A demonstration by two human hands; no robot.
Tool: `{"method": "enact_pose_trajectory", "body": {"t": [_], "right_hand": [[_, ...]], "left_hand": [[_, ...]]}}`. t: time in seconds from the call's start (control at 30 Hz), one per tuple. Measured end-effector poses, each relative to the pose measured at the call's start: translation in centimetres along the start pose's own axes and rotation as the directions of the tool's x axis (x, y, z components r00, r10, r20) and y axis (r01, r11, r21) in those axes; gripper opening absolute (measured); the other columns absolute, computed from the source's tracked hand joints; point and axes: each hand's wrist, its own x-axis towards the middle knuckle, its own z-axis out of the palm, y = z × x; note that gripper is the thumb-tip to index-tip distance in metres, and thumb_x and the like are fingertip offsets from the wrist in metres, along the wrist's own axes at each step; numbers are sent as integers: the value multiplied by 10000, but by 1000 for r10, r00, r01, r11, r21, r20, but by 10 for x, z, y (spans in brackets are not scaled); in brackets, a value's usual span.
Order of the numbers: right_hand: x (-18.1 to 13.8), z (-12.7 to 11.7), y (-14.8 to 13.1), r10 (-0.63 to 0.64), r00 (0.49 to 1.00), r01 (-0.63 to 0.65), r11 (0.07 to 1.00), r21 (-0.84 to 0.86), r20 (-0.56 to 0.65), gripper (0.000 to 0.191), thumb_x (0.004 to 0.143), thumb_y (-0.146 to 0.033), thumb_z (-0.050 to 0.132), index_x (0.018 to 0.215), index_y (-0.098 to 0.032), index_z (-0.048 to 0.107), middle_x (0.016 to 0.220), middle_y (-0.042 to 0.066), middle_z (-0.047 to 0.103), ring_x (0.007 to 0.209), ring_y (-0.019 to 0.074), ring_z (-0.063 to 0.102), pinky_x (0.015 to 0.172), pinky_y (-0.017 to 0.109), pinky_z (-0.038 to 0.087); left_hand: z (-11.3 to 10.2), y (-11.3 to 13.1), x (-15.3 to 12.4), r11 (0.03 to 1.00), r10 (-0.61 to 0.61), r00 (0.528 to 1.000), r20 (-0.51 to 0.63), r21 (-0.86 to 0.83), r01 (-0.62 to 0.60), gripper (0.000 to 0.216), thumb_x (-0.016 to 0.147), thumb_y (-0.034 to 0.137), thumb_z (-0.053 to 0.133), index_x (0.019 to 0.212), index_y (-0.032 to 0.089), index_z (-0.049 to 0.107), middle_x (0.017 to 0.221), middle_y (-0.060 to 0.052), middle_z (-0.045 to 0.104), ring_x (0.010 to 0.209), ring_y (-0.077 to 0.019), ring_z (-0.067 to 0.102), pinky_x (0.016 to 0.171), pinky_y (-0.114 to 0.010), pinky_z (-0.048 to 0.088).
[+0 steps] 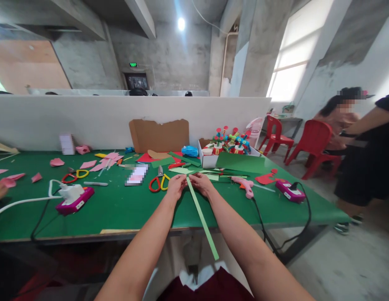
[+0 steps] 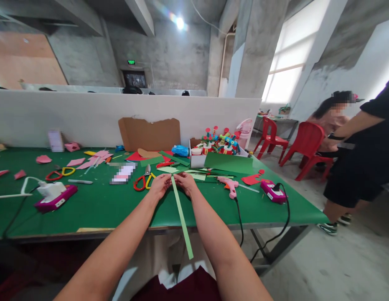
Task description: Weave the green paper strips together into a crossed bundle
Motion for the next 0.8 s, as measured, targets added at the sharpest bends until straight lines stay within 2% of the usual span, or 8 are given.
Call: {"method": "enact_pose_trajectory", "body": {"t": [0.2, 0.33, 0.5, 0.63, 0.73, 0.8], "right_hand": [[4, 1, 3, -76, 989, 60, 991, -122, -129, 248, 560, -312, 828, 585, -146, 646, 530, 6, 629, 481, 101, 552, 528, 242, 482], [3, -1, 4, -91, 991, 75, 984, -164, -94, 208, 564, -291, 806, 631, -150, 670, 590, 21, 667, 508, 126, 577, 557, 271, 502], [-3, -2, 5, -127, 989, 110, 973, -204, -74, 246, 516, -280, 805, 694, -147, 700, 648, 38, 704, 560, 162, 618, 586, 292, 511], [-4, 0, 6, -153, 977, 120, 970, -212, -148, 218, 518, -275, 781, 669, -146, 693, 584, 26, 681, 523, 157, 599, 551, 281, 494], [-2, 1, 7, -139, 967, 104, 980, -167, -214, 188, 508, -264, 767, 622, -153, 666, 496, 4, 633, 465, 144, 560, 494, 267, 465], [-1, 1, 6, -135, 962, 113, 988, -105, -236, 191, 488, -254, 764, 614, -163, 653, 477, -7, 619, 450, 138, 549, 472, 258, 451]], "left_hand": [[-1, -7, 4, 995, 74, 996, 55, 67, -78, 256, 512, 255, 802, 592, 133, 592, 488, 29, 543, 445, -66, 484, 468, -198, 412], [-3, -14, 9, 990, 113, 992, 62, 72, -118, 267, 506, 283, 804, 591, 132, 601, 498, 25, 549, 449, -71, 486, 465, -201, 407], [-3, -16, 10, 984, 127, 989, 78, 115, -135, 278, 520, 310, 813, 585, 130, 612, 498, 19, 549, 452, -74, 480, 475, -211, 421], [-1, -13, 7, 974, 135, 986, 98, 167, -151, 281, 569, 340, 796, 603, 132, 611, 497, 16, 543, 458, -83, 487, 477, -218, 425], [-2, -10, 6, 943, 191, 976, 104, 257, -212, 196, 626, 273, 746, 679, 145, 607, 559, 16, 571, 481, -92, 498, 488, -224, 424], [-3, -8, 5, 877, 259, 954, 150, 378, -297, 134, 632, 166, 696, 714, 160, 590, 609, 23, 580, 503, -93, 492, 501, -222, 416]]}}
